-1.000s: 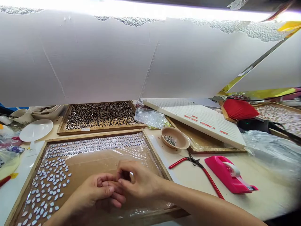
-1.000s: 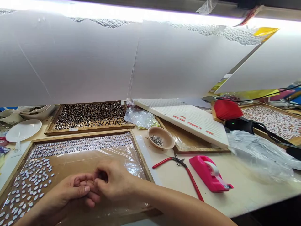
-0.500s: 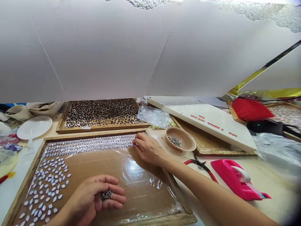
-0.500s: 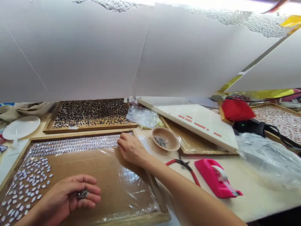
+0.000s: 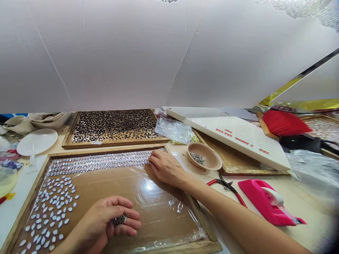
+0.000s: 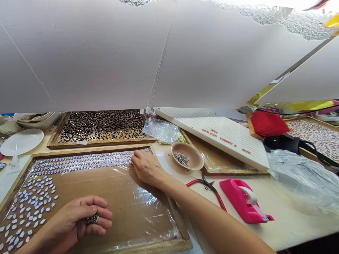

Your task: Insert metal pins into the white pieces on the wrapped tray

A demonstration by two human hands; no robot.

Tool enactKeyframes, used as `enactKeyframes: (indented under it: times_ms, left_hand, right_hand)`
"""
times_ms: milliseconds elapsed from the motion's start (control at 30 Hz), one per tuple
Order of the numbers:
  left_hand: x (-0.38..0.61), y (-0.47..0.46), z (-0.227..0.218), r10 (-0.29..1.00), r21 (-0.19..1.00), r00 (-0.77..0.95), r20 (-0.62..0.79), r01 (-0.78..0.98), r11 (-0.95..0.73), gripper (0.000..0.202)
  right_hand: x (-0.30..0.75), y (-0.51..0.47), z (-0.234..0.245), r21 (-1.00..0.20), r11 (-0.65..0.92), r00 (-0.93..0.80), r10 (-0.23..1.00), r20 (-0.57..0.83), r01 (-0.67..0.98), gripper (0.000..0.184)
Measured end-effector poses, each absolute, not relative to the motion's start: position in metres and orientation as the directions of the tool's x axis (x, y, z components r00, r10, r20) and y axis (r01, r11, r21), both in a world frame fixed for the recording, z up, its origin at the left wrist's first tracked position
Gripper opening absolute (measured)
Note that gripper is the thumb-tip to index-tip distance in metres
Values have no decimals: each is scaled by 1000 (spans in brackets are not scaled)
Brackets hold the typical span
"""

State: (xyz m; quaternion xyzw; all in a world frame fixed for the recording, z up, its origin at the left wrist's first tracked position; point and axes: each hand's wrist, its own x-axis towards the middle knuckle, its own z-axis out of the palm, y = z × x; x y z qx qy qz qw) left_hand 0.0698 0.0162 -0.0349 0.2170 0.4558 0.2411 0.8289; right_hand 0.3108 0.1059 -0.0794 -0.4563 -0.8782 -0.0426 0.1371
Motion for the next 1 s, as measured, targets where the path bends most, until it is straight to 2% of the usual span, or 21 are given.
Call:
enactKeyframes:
  times_ms: [433,567,667,800,900,1000]
  left_hand:
    - [70,17,-36,613,598,460,-642,-199,776,13]
    - [70,17,-33,624,596,447,-641,-222,772,15]
    - [71,17,-32,650,592,433,-625,-280,756,15]
    - [70,17,-31,674,538,448,-588,-405,739,22]
    - [70,18,-30,671,471,485,-561,-479,741,32]
    - [69,17,-31,699,468,493,-518,-520,714,36]
  right_hand:
    - [312,104,-77,-5,584,-560,780,280,811,20]
    - [317,100,-72,-26,565,-533,792,297,825,19]
    - [316,92,-64,-102,573,-501,778,380,813,19]
    - [293,69,-46,-341,662,-501,738,452,668,17]
    - [266,49,-33,-479,697,-588,713,382,533,16]
    - [245,38,-29,-532,709,-680,670,299,464,18]
